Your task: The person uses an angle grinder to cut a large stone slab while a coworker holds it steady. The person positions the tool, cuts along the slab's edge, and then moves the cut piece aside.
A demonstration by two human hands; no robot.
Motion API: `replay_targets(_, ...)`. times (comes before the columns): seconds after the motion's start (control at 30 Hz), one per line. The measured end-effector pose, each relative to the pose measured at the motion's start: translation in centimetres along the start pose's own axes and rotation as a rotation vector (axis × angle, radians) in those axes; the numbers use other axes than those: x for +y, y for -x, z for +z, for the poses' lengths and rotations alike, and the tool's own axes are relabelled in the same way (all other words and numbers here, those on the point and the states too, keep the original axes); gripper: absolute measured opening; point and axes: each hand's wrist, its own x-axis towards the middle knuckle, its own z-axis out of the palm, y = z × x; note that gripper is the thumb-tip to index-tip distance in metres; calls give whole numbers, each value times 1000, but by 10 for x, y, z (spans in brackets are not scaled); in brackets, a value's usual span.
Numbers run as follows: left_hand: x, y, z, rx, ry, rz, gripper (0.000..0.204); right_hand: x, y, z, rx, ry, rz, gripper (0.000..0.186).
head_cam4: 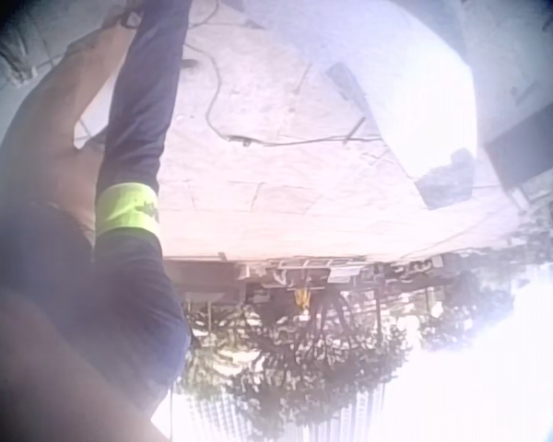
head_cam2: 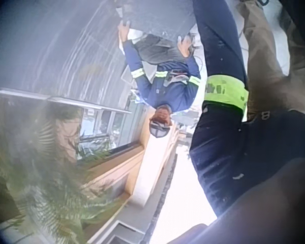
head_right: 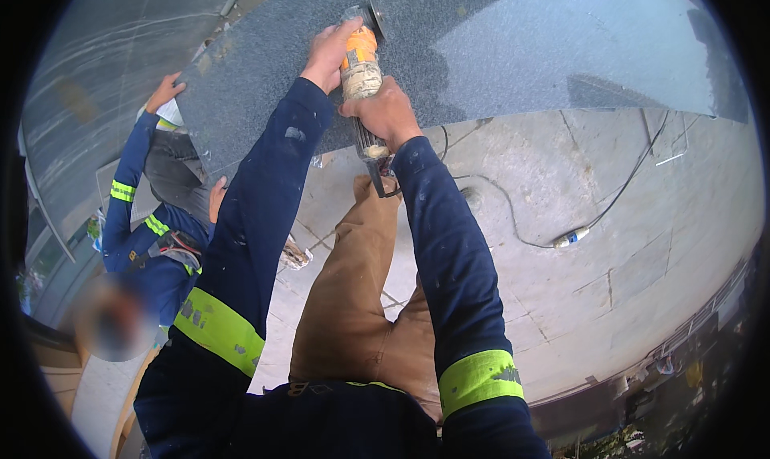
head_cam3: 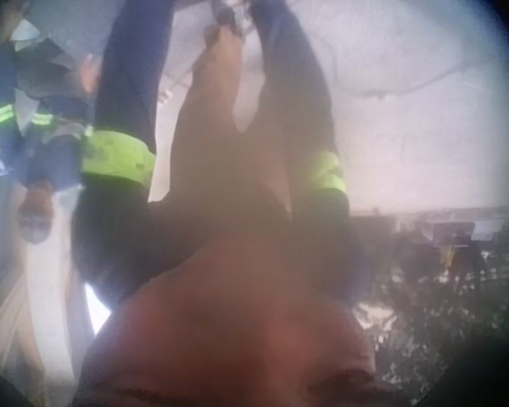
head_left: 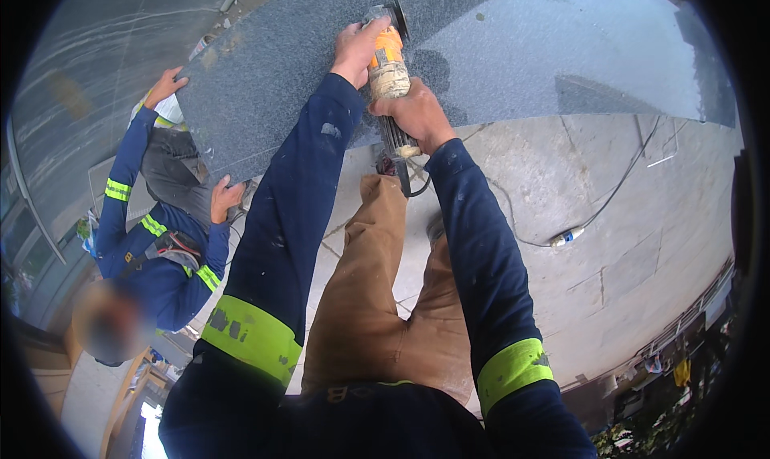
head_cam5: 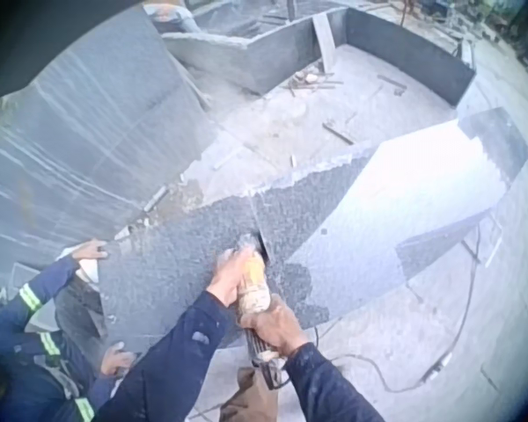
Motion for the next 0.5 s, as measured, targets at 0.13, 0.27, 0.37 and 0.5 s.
replay_targets(0.13,-5,11,-1,9,23,-24,44,6,12,1,23,33,10,68)
replay_targets(0.27,-10,19,0,16,16,-20,52,16,18,2,37,39,-1,69)
replay_targets(0.37,-16,22,1,43,4,-4,52,18,22,3,42,43,-1,69)
replay_targets(0.5,-18,23,2,62,-2,5,56,20,24,3,50,60,-5,68)
